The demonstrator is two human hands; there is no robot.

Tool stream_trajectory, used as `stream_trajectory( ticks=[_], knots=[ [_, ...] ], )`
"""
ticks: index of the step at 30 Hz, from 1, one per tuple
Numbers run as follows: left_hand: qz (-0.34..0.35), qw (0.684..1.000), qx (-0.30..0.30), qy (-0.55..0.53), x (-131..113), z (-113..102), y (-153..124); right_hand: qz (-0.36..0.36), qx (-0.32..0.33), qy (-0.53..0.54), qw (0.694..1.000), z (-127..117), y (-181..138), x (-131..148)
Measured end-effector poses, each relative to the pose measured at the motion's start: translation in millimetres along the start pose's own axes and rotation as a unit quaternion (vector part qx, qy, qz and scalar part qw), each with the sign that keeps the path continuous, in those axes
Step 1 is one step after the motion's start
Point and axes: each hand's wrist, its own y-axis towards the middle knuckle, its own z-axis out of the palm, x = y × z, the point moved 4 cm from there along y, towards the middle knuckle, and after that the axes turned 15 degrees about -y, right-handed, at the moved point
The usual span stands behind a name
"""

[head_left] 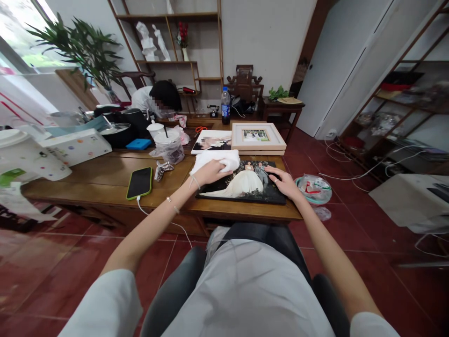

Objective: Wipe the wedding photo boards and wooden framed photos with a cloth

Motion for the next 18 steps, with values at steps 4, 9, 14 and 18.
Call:
stream_trajectory(
  ticks=[4, 9, 14, 18],
  knots=[
    [-0.005, 0.999, -0.032, 0.009, 19.8, 1.5, 18.6, 0.003, -0.002, 0.008, 1.000, -0.2, -0.3, -0.8],
    [-0.033, 0.999, -0.021, 0.033, 9.7, 4.7, 8.3, 0.002, -0.004, 0.007, 1.000, 0.4, 0.1, -1.4],
    [-0.019, 0.998, 0.001, 0.067, -36.9, 9.8, -27.2, -0.002, -0.006, 0.001, 1.000, 1.4, 0.7, -1.7],
    [0.010, 0.998, 0.013, 0.060, -81.8, 15.5, -65.8, -0.001, -0.007, 0.004, 1.000, 1.4, 0.9, -1.2]
  ],
)
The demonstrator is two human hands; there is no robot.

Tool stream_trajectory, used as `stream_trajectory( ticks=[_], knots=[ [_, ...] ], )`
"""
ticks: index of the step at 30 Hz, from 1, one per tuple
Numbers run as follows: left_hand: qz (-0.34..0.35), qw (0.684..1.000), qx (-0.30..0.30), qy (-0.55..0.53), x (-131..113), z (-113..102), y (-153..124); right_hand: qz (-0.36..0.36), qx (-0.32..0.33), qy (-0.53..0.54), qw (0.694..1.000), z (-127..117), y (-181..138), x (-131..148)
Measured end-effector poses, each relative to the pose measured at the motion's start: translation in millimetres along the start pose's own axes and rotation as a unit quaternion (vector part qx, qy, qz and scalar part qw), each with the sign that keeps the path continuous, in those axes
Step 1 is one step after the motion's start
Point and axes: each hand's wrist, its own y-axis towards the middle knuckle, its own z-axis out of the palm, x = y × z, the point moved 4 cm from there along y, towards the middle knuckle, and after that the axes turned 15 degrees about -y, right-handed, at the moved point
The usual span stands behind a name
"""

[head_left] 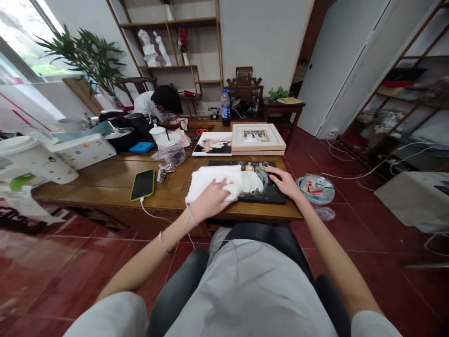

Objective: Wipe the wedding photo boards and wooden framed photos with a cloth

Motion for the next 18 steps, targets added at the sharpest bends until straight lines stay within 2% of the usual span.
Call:
stream_trajectory(
  ticks=[5, 9, 13, 16, 18],
  knots=[
    [0.014, 0.999, 0.026, -0.042, -38.0, 4.7, -32.7, 0.001, 0.004, 0.002, 1.000, -0.5, 0.1, 0.6],
    [0.019, 0.997, 0.023, -0.064, -42.5, 6.7, -26.3, 0.001, 0.006, -0.006, 1.000, -1.2, 0.0, 0.9],
    [0.019, 0.998, 0.015, -0.055, -20.8, 4.4, 8.8, -0.007, 0.009, -0.008, 1.000, -1.5, -0.5, 1.8],
    [0.007, 0.999, 0.019, -0.051, 7.3, 3.6, 42.7, -0.010, 0.008, -0.011, 1.000, -1.4, -0.7, 1.3],
    [-0.009, 0.999, -0.002, -0.054, 27.4, 2.6, 63.9, -0.011, 0.007, -0.011, 1.000, -1.3, -0.8, 0.3]
  ],
)
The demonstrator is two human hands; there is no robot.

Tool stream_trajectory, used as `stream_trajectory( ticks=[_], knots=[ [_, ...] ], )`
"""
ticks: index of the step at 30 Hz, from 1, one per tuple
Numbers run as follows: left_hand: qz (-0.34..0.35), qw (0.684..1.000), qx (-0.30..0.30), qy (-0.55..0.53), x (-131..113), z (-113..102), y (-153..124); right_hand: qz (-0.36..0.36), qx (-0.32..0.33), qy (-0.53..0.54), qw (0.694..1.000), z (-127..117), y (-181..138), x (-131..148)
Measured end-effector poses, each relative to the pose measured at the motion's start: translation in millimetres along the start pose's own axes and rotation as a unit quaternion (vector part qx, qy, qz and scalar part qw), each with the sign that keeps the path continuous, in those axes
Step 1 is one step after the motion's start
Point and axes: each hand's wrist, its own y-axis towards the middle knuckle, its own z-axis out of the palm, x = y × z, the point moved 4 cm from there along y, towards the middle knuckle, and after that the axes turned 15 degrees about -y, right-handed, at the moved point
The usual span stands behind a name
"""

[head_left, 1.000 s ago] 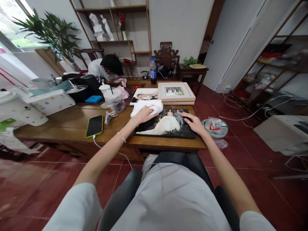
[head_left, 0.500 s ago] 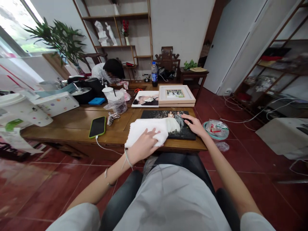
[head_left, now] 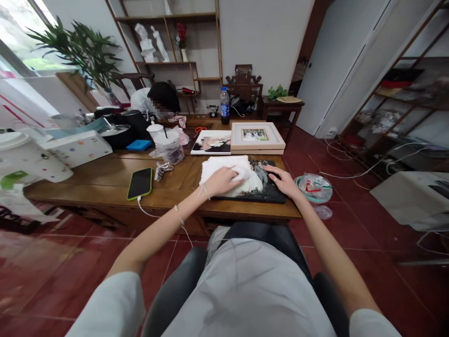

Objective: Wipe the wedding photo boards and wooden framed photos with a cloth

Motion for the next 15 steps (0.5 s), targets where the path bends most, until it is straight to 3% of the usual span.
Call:
stream_trajectory(
  ticks=[4, 7, 11, 15],
  knots=[
    [-0.031, 0.999, -0.023, -0.001, 28.8, 0.6, 30.8, -0.002, 0.002, 0.003, 1.000, 0.4, 0.1, -1.6],
    [-0.038, 0.999, -0.034, 0.020, 34.2, 4.9, 38.8, -0.002, 0.001, 0.001, 1.000, 0.2, 0.0, -2.0],
    [-0.021, 0.998, -0.016, 0.049, 19.6, 12.7, 27.2, -0.002, 0.003, -0.003, 1.000, -0.3, -0.1, -1.0],
    [0.017, 0.998, 0.023, 0.049, -16.2, 18.7, -10.2, -0.006, 0.002, -0.001, 1.000, -0.2, 0.0, 0.1]
  ],
)
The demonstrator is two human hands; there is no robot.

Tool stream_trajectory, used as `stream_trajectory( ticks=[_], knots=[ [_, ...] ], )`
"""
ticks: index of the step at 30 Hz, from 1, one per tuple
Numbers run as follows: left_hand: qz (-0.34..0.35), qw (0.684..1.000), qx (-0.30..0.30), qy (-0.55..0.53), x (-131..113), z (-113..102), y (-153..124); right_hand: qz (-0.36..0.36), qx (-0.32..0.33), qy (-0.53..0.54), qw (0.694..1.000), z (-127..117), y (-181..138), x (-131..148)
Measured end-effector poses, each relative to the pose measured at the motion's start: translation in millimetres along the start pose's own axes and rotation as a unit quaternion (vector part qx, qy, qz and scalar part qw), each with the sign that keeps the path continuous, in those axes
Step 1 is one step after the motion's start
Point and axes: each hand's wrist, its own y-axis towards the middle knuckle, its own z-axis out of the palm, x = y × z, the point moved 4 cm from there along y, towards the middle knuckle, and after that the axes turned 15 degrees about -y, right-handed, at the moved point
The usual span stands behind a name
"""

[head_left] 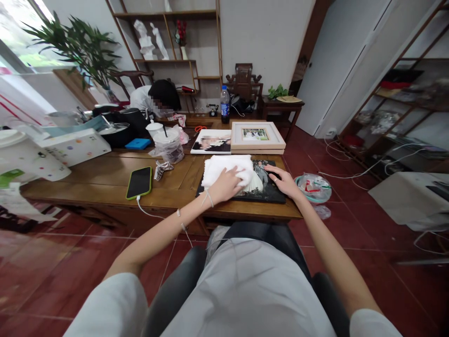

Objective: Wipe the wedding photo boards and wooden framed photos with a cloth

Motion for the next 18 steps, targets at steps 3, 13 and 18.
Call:
stream_trajectory(
  ticks=[3, 13, 18],
  knots=[
    [0.016, 0.999, 0.020, -0.028, -30.8, 2.9, -35.3, -0.002, 0.000, 0.001, 1.000, 0.8, 0.3, -0.9],
    [0.072, 0.995, 0.060, -0.042, -54.5, 5.0, -52.5, -0.004, 0.003, -0.008, 1.000, 1.7, 1.3, -3.8],
    [0.071, 0.994, 0.064, -0.059, -32.2, 2.9, -4.4, 0.006, 0.001, -0.016, 1.000, 1.1, 1.1, -4.4]
  ],
)
